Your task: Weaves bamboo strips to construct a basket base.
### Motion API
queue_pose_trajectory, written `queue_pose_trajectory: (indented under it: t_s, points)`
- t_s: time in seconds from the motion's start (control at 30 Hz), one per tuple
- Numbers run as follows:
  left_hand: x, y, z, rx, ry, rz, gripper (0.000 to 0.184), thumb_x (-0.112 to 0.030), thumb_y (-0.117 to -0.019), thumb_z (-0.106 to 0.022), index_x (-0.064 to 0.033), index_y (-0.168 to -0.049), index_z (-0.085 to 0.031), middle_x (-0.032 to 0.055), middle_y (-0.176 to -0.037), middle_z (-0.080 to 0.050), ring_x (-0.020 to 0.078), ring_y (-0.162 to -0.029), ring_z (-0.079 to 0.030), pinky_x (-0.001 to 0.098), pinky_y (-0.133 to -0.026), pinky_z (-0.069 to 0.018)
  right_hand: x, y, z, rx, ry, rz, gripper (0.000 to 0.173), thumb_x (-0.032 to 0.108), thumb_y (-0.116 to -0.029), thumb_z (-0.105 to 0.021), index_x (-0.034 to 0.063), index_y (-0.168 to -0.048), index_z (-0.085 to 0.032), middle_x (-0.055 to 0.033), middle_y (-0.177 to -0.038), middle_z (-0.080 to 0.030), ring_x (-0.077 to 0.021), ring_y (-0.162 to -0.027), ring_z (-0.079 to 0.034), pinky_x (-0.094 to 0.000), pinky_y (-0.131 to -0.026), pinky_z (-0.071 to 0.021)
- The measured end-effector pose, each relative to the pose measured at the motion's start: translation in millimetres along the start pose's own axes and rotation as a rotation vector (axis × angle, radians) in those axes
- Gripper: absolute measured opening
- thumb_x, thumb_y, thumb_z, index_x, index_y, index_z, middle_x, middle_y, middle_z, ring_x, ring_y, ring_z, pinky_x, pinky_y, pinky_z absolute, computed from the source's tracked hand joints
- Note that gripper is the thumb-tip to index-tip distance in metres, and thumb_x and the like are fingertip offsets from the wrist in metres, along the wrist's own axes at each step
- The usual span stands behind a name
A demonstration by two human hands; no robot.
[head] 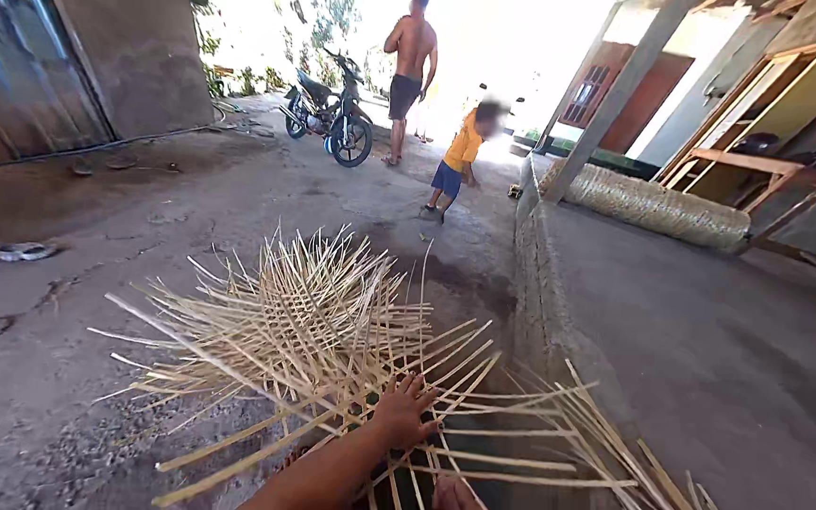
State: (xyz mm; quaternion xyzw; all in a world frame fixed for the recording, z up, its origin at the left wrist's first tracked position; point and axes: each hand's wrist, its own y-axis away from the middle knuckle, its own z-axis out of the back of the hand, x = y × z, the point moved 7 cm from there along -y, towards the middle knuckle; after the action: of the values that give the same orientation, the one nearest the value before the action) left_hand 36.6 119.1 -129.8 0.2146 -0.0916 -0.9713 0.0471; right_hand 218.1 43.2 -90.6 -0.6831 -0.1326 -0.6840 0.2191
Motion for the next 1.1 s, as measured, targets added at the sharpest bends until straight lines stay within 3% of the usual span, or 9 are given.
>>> queue_pose_trajectory:
  t_s: [0.23,0.3,0.4,0.5,0.6,0.73,0.87,1.0,1.1]
  points:
    - [-1,-1,-2,0.018,-0.021,0.011,0.076,-0.073,-0.0977,-0.036,-0.0351,-0.163,-0.026,0.0124,-0.172,-0.013,0.0383,-0.158,-0.008,0.0702,-0.121,-0.0045,5,50,18,0.09,0.032,0.01,0.028,0.009,-0.1054,-0.045,0.0081,-0.084,-0.062,0.0083,-0.076,-0.06,0.0043,-0.07,-0.054,-0.0142,-0.068,-0.0472]
    - [-1,2,2,0.01,-0.018,0.006,0.075,-0.073,-0.0982,-0.035,-0.0361,-0.162,-0.027,0.0135,-0.171,-0.014,0.0387,-0.158,-0.009,0.0703,-0.121,-0.0045,4,55,18,0.126,0.038,0.053,0.027,0.012,-0.1057,-0.046,0.0091,-0.088,-0.066,0.0064,-0.085,-0.065,0.0006,-0.084,-0.06,-0.019,-0.082,-0.0514]
    - [2,7,7,-0.021,0.029,0.007,0.078,-0.074,-0.0978,-0.035,-0.0328,-0.163,-0.025,0.0143,-0.171,-0.016,0.0379,-0.158,-0.01,0.0696,-0.122,-0.0047,9,61,23,0.15,0.105,0.15,0.025,0.02,-0.0991,-0.065,0.0029,-0.115,-0.074,-0.0091,-0.121,-0.071,-0.0189,-0.125,-0.061,-0.038,-0.111,-0.0472]
    - [8,8,11,-0.052,0.091,0.038,0.091,-0.077,-0.0955,-0.038,-0.0203,-0.165,-0.02,0.0101,-0.171,-0.018,0.0315,-0.158,-0.012,0.0647,-0.124,-0.0036,6,65,30,0.016,0.048,0.013,0.068,0.02,-0.0932,-0.072,-0.0098,-0.148,-0.044,-0.0202,-0.148,-0.055,-0.022,-0.136,-0.056,-0.0348,-0.112,-0.0493]
    - [13,7,13,-0.084,0.131,0.071,0.095,-0.077,-0.0948,-0.04,-0.0124,-0.163,-0.026,0.0081,-0.171,-0.02,0.0271,-0.158,-0.013,0.0621,-0.125,-0.006,2,68,34,-0.088,0.085,-0.055,0.04,0.007,-0.1006,-0.055,-0.0109,-0.136,-0.056,-0.0192,-0.133,-0.066,-0.0196,-0.119,-0.068,-0.0328,-0.103,-0.0553]
    - [9,-5,18,-0.094,0.113,0.058,0.092,-0.073,-0.0957,-0.045,-0.0103,-0.162,-0.03,0.0113,-0.169,-0.023,0.031,-0.157,-0.017,0.0653,-0.123,-0.0099,12,58,9,0.191,0.441,0.194,0.033,0.012,-0.0989,-0.06,0.0049,-0.129,-0.072,-0.0083,-0.13,-0.071,-0.0146,-0.121,-0.067,-0.0319,-0.106,-0.0532]
    - [2,-15,25,-0.163,0.105,0.014,0.092,-0.068,-0.0942,-0.055,-0.009,-0.161,-0.031,0.0128,-0.169,-0.022,0.0306,-0.157,-0.02,0.0639,-0.124,-0.0121,18,41,3,0.18,0.472,0.345,0.027,0.013,-0.0993,-0.063,0.0059,-0.122,-0.076,-0.0106,-0.127,-0.072,-0.0181,-0.122,-0.067,-0.0329,-0.108,-0.0524]
    - [9,0,50,-0.192,0.138,0.022,0.075,-0.066,-0.0927,-0.059,-0.0343,-0.158,-0.039,0.0131,-0.169,-0.022,0.0372,-0.157,-0.016,0.073,-0.119,-0.0086,21,34,3,0.215,0.556,0.492,0.026,0.012,-0.0997,-0.064,0.0104,-0.123,-0.076,-0.0099,-0.128,-0.072,-0.0188,-0.122,-0.067,-0.0331,-0.107,-0.0533]
    - [25,16,41,-0.077,0.149,0.028,0.071,-0.074,-0.0941,-0.048,-0.0501,-0.158,-0.03,0.0033,-0.172,-0.016,0.0396,-0.158,-0.007,0.0793,-0.115,-0.0017,19,29,-5,0.253,0.547,0.555,0.024,0.015,-0.0998,-0.065,0.0107,-0.12,-0.077,-0.0091,-0.123,-0.074,-0.0204,-0.122,-0.066,-0.0354,-0.11,-0.0512]
